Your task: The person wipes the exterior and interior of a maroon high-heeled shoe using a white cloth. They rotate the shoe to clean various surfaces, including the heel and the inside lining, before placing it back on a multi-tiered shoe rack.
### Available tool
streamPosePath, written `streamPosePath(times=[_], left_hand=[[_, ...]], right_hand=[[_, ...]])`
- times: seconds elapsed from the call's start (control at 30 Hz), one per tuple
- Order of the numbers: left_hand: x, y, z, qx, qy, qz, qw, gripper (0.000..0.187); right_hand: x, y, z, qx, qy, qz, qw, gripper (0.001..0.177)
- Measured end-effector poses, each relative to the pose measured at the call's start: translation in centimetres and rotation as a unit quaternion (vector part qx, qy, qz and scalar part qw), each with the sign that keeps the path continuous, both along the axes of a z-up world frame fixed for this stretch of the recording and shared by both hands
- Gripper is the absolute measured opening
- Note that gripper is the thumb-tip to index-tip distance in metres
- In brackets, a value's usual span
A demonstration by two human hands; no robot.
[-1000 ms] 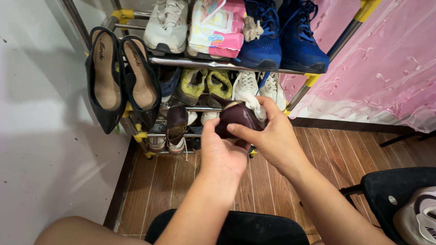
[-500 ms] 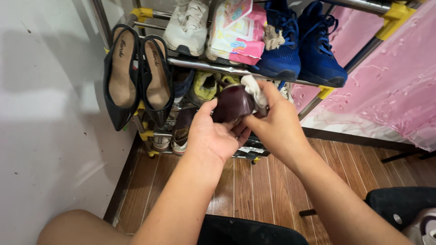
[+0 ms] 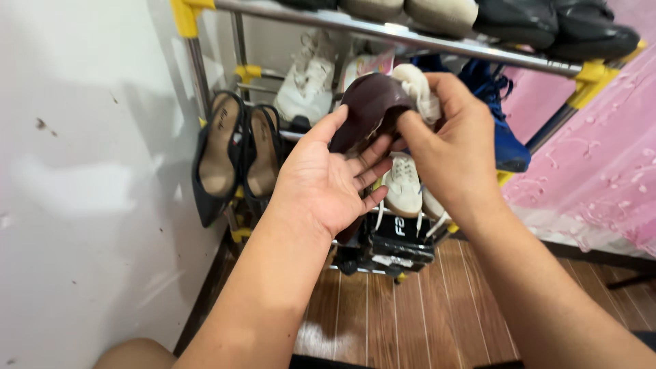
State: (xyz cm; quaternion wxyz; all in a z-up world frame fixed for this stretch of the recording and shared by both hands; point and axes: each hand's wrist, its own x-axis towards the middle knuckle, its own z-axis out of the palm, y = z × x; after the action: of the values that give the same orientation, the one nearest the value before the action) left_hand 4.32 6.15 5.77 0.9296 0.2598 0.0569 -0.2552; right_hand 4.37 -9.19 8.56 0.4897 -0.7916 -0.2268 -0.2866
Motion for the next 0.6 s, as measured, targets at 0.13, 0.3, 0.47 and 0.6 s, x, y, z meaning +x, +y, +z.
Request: streamPosePath(times=[0.13, 0.3, 0.47, 0.6], left_hand=[[0.3, 1.1, 1.4, 0.073, -0.113, 0.007, 0.991, 0.056], [1.5, 3.0, 2.4, 0.204, -0.264, 0.019, 0.943, 0.054], [1.9, 4.0, 3.6, 0.232, -0.362, 0.083, 0.899, 0.043], [2.5, 4.3, 4.7, 0.240, -0.408, 0.148, 0.868, 0.039]], right_hand=[[1.4, -0.1, 2.2, 0.028, -0.034, 0.042, 0.998, 0.020], [3.8, -1.1, 5.8, 0.097, -0.007, 0.101, 0.990, 0.015], [5.0, -1.9, 9.7, 0.040, 0.005, 0.111, 0.993, 0.018], [4.7, -1.4, 11.8, -0.027, -0.054, 0.110, 0.992, 0.019]])
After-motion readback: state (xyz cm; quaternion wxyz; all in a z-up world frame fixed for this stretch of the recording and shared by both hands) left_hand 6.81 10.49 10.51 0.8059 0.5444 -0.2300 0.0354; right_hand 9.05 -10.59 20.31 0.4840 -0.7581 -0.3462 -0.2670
